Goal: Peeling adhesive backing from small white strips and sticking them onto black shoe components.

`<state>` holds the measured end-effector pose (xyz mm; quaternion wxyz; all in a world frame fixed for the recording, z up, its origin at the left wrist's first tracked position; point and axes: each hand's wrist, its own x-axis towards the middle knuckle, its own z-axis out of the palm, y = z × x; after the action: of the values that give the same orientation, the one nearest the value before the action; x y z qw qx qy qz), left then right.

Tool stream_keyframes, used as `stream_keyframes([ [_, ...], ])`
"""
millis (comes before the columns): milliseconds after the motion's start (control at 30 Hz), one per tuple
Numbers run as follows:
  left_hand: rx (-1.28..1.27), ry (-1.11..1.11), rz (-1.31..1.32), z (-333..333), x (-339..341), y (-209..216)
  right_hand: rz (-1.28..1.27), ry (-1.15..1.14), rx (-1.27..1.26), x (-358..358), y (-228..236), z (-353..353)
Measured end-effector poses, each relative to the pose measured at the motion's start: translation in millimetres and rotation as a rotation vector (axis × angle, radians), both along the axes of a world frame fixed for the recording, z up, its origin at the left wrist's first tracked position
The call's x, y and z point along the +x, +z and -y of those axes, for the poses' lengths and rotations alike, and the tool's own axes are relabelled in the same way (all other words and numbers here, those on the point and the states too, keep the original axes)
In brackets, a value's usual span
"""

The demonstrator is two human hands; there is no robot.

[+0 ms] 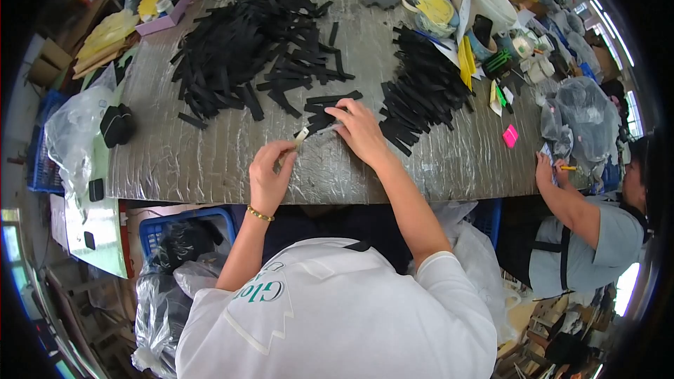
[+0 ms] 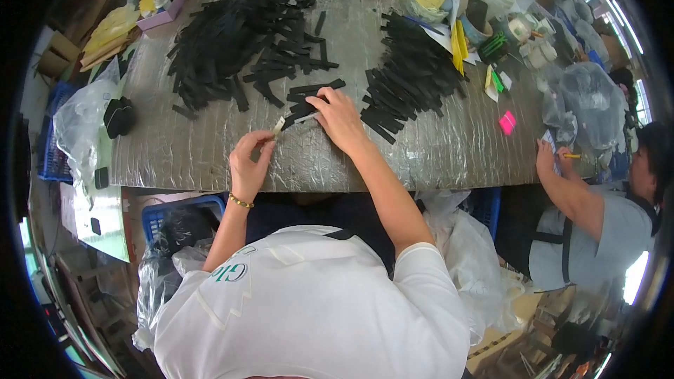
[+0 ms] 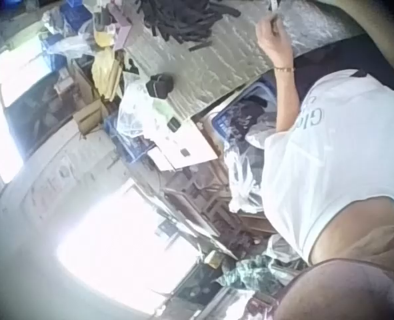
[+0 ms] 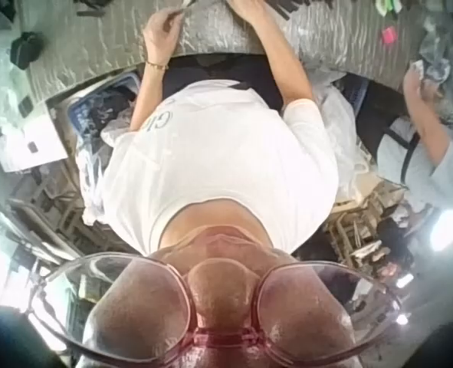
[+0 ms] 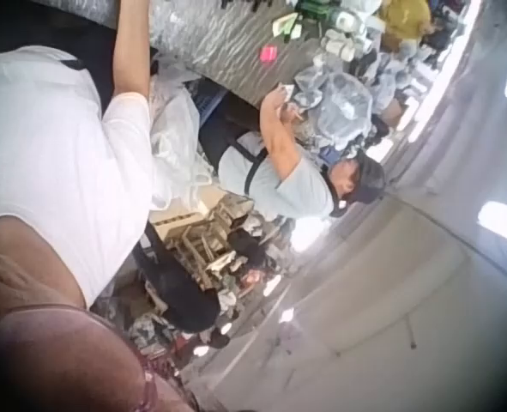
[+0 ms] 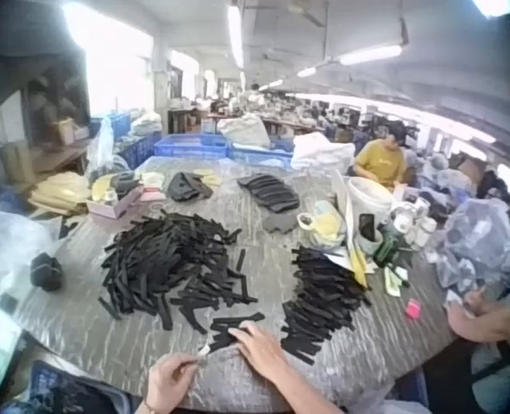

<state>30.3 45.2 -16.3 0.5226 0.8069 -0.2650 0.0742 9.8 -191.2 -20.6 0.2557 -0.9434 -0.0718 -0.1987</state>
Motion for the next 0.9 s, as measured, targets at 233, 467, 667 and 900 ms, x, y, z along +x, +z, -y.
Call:
stream_keyframes([
  [233,-0.024,-0.017,-0.05,-4,-5,5,-0.156,0.057,0.091,-27,4,3],
  [467,0.062,-0.303,0.118,20,-16,12,-0.254,0.0,0.128,-102,17,9],
  [667,0.146,-0.462,0.273,53,-32,-11,-0.213,-0.236,0.333,-129,3,2],
  [900,0.208,-0.522,0.149,54,-39,-17,-0.13,-0.47,0.229,-140,-14,-24],
])
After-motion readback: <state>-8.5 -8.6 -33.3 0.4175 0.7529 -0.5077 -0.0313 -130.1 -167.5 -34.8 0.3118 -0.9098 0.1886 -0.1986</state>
